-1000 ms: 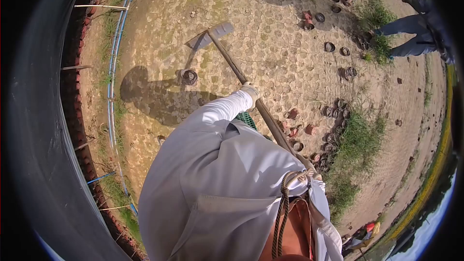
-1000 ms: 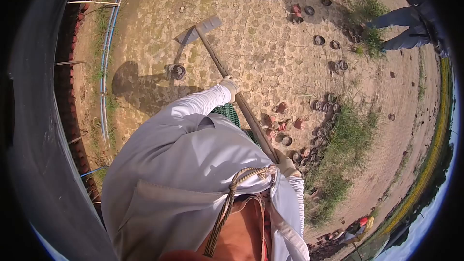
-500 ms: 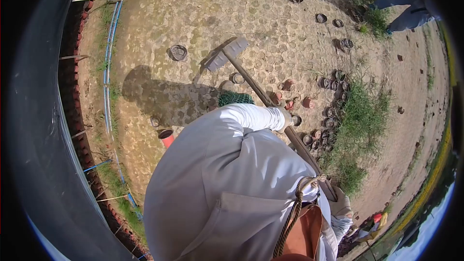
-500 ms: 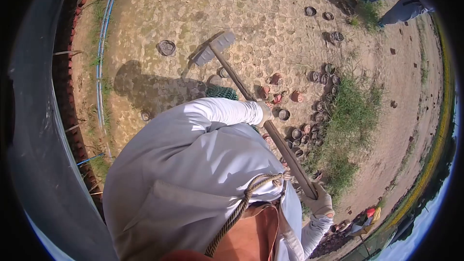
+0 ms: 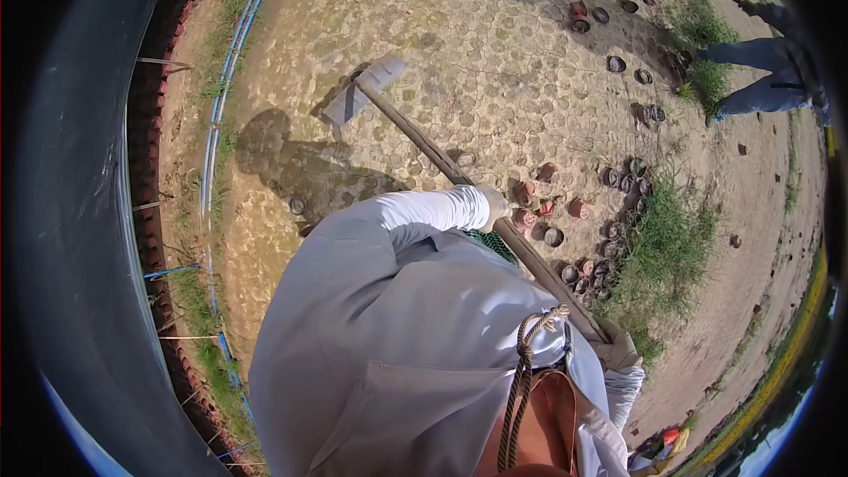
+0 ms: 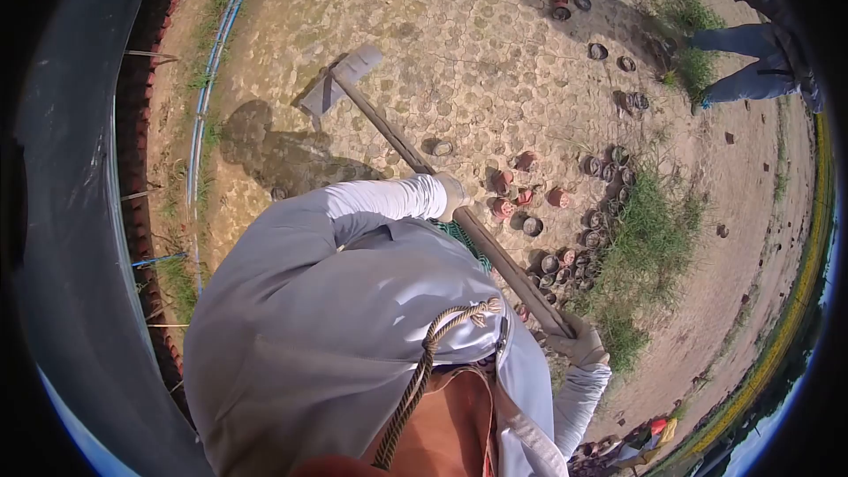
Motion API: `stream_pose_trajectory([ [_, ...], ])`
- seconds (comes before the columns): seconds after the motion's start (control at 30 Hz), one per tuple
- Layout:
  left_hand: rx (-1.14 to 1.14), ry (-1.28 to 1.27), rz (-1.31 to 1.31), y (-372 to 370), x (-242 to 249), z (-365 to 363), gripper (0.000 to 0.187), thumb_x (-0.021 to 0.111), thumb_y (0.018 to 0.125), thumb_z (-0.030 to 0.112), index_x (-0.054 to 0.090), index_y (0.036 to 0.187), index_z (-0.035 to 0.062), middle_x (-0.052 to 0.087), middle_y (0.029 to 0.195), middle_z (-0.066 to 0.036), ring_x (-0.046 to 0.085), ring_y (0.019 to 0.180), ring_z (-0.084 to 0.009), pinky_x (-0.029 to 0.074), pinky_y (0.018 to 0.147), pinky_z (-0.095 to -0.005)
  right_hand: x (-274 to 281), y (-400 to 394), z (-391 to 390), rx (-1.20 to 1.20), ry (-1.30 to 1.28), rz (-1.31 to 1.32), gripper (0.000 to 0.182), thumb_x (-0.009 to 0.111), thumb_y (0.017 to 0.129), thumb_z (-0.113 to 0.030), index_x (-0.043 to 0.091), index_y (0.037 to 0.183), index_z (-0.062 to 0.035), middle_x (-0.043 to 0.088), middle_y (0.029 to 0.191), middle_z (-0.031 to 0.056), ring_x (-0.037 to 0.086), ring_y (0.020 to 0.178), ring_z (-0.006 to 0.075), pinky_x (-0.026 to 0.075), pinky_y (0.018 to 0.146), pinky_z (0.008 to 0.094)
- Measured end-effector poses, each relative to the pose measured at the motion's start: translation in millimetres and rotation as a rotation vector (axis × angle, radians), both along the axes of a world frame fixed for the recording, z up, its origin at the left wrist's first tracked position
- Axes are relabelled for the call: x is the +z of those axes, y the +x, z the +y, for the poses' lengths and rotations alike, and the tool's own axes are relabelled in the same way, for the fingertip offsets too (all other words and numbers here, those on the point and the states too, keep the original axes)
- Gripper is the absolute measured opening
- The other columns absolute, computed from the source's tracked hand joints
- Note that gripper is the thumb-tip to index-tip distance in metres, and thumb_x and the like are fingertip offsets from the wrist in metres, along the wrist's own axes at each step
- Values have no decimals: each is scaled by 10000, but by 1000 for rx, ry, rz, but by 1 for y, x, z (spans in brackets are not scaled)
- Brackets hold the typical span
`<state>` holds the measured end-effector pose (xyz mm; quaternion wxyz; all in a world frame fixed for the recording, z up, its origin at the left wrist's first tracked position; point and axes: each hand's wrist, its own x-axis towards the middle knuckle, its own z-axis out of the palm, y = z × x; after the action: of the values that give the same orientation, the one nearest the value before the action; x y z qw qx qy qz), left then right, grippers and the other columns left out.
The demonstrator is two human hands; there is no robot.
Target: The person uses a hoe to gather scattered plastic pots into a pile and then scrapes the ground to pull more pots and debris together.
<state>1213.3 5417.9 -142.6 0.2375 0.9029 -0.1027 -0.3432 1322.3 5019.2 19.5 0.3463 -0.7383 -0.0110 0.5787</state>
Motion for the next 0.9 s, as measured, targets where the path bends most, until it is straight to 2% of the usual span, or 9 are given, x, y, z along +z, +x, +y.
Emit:
stream_pose_trajectory([
  [0.1,59,255,96,-39,-33,86,609,648,680,293,528,1263,166,598,1179,-92,540,1134,-247,404,943,-368,-30,-26,109,43,14,98,629,740,723,-37,472,1289,25,633,1033,64,580,836,94,472,685,230],
  [0.17,141,362,200,-58,-26,132,616,668,708,311,504,1286,175,570,1230,-78,520,1169,-231,376,962,-377,-49,-51,170,131,18,86,631,732,739,-46,457,1303,24,630,1088,79,589,890,104,476,735,233],
  [0.23,196,445,220,-78,-42,163,605,688,694,233,511,1271,189,581,1217,-51,524,1169,-224,373,957,-391,-85,-78,198,318,97,-53,672,730,739,-128,431,1321,26,617,1147,152,587,1028,179,451,875,279],
  [0.37,256,398,260,-105,-52,155,590,695,674,158,528,1238,197,554,1257,-34,494,1205,-225,364,979,-410,-73,-118,219,469,10,-179,693,724,736,-157,417,1335,8,610,1151,173,587,1061,211,448,894,289],
  [0.47,226,393,272,-90,-78,101,582,680,669,155,529,1230,191,566,1235,-33,467,1230,-228,352,999,-428,-69,-118,166,357,0,-147,677,724,742,-134,424,1332,7,605,1156,167,586,1064,209,454,886,303],
  [0.63,142,266,166,-83,-64,24,572,649,679,256,539,1233,164,574,1233,-52,511,1184,-223,384,952,-428,-36,-125,53,89,56,-19,664,717,760,-101,409,1332,38,612,1136,138,592,1013,163,468,841,278],
  [0.73,17,234,141,-78,-54,-32,547,639,675,249,558,1207,149,601,1186,-65,543,1143,-230,403,934,-410,8,-146,13,19,-89,-53,663,717,760,-99,412,1335,32,614,1137,123,589,998,146,466,831,266],
  [0.83,-82,171,145,-72,-69,-108,496,631,663,231,603,1147,127,633,1116,-87,581,1081,-249,420,925,-389,-11,-173,-94,-40,-95,-118,664,718,762,-101,413,1339,23,619,1126,112,589,974,142,463,830,262],
  [0.9,-106,119,92,-77,-70,-168,481,631,657,229,616,1126,122,638,1100,-93,587,1070,-251,424,922,-383,8,-189,-144,-67,-148,-142,669,721,761,-104,415,1345,11,624,1107,97,586,964,133,462,830,260],
])
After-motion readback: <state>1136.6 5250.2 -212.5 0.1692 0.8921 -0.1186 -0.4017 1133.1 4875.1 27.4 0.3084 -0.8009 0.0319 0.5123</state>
